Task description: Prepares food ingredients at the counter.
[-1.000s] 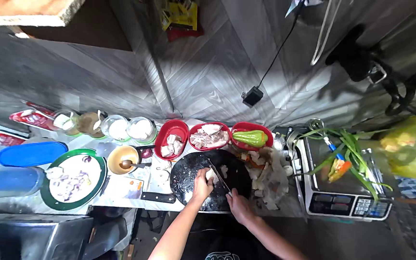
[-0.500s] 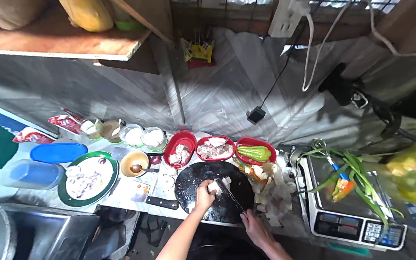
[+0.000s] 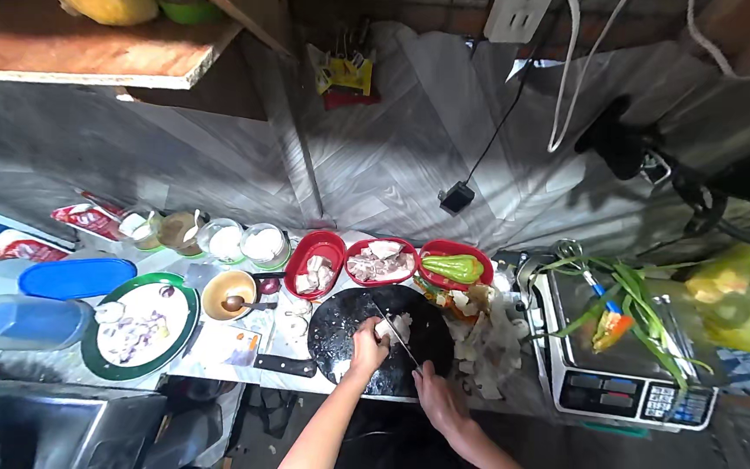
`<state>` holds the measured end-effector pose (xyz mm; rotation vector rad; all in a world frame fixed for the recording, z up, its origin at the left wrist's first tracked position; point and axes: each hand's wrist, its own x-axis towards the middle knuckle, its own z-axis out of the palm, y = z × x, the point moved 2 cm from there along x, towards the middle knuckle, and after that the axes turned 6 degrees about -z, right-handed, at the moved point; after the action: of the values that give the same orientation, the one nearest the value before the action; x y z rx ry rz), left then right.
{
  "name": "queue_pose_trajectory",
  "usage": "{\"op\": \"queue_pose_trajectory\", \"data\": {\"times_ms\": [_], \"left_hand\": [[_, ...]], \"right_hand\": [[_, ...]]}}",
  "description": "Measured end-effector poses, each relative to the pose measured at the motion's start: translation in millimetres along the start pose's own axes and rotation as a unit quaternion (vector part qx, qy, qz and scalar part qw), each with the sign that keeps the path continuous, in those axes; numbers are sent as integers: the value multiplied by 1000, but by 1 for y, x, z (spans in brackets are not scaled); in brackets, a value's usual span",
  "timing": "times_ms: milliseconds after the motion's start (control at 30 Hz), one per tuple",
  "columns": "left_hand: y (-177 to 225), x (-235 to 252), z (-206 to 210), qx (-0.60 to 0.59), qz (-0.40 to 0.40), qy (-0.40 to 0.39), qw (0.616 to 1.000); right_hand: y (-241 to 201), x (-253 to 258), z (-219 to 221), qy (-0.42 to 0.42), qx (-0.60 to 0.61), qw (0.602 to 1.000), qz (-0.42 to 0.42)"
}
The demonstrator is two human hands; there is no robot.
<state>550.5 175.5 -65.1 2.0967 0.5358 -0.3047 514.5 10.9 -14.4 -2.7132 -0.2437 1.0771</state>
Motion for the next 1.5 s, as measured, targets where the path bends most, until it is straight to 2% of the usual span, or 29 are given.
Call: {"op": "queue_pose_trajectory", "data": {"times_ms": [167, 267, 367, 500, 567, 733, 867, 1033, 1267, 1500], "left_hand": [[3, 5, -4, 32, -10, -25, 999], [-2, 7, -2, 17, 8, -8, 1000], [-7, 10, -4, 15, 36, -25, 999], [-8, 12, -12, 42, 38, -38, 998], [-7, 11, -9, 41, 27, -33, 998], [-12, 14, -18, 22, 5, 4, 1000], [-18, 10, -17, 18, 27, -11, 999], [-8, 0, -7, -76, 16, 27, 997], [-2, 10, -6, -44, 19, 9, 999], [-14, 5, -1, -76, 11, 38, 996]], "right_hand": [[-9, 23, 0, -25, 65, 998, 5], [-1, 8, -7, -41, 62, 997, -3], [8, 5, 2, -27, 62, 998, -10], [-18, 36, -3, -34, 61, 998, 6], [-9, 28, -1, -41, 63, 997, 13], [46, 1, 31, -26, 90, 996, 0], [32, 18, 11, -7, 120, 993, -19], [21, 9, -3, 31, 110, 993, -14], [17, 0, 1, 73, 113, 990, -29], [8, 3, 3, 17, 120, 992, -21]]}}
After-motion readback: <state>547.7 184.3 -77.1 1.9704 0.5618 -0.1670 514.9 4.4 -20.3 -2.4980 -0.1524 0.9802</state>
